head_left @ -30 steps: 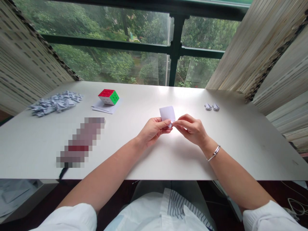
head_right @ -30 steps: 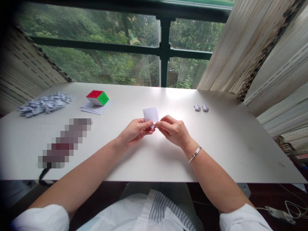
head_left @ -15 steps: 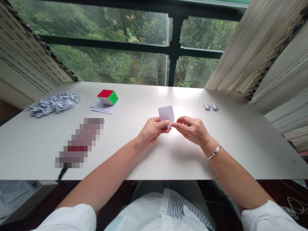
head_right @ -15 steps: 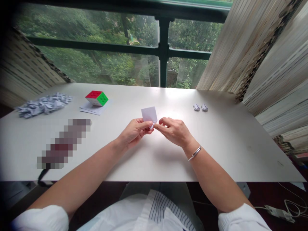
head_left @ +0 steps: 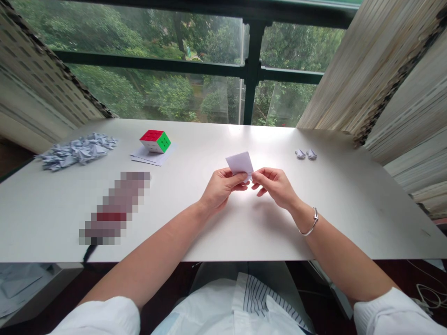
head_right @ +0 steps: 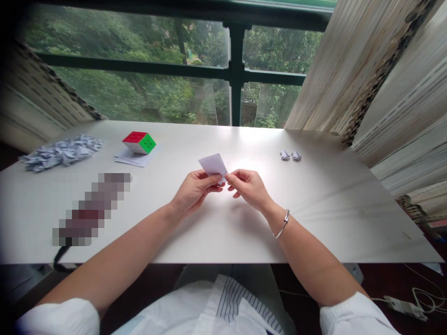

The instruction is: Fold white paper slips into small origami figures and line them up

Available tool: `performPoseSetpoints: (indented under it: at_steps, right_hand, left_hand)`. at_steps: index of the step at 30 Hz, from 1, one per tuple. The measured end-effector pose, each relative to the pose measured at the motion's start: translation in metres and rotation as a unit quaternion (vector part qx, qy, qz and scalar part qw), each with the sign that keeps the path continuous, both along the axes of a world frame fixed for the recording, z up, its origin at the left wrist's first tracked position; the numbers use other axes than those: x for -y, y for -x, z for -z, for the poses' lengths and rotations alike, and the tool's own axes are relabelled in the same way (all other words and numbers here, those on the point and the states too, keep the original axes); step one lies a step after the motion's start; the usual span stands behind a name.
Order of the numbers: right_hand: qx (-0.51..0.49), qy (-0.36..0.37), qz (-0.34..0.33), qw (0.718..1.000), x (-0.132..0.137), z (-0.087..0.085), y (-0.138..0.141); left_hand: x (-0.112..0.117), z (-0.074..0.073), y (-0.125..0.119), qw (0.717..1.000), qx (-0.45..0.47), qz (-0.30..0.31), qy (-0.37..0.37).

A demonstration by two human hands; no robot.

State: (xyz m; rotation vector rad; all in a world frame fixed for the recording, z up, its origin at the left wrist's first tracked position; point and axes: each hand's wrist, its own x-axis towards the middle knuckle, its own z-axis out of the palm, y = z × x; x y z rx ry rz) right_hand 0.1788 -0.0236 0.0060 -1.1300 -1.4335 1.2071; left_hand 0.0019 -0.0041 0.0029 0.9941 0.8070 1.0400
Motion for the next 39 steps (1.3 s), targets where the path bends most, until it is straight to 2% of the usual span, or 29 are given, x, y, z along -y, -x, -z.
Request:
performPoseSetpoints:
  at_steps: [5, 15, 21, 26, 32, 39]
  right_hand:
    - [-0.034, 0.04, -0.003, 0.999, -0.001, -0.0003, 0.001]
    - [0.025, -0.002, 0.02, 0.999, 0.0004, 0.0058, 0.0056]
    - [0.0, 0.017, -0.022, 1.0, 0.002, 0.004, 0.0063]
    - [-0.016, 0.038, -0.025, 0.999, 0.0033, 0.0007, 0.0068]
    - [-0.018, 0.035, -0.028, 0.999, 0.0022, 0.0018, 0.0067]
    - [-0.033, 0.049, -0.06, 0.996, 0.0032, -0.0018, 0.0055]
  left_hand:
    - [0.0026, -0.0004, -0.0014, 1.0, -0.009, 0.018, -0.011]
    - [0.0, 0.0033, 0.0016, 0.998, -0.041, 0.051, 0.009]
    - [-0.0016, 0.0043, 0.002, 0.999, -0.031, 0.021, 0.004]
    - [-0.0016, 0.0053, 0.0009, 0.999, -0.036, -0.006, 0.001]
    - [-0.0004, 0.0069, 0.0, 0.999, -0.031, 0.028, -0.001]
    - [-0.0023, 0.0082, 0.0001, 1.0, -0.01, -0.002, 0.029]
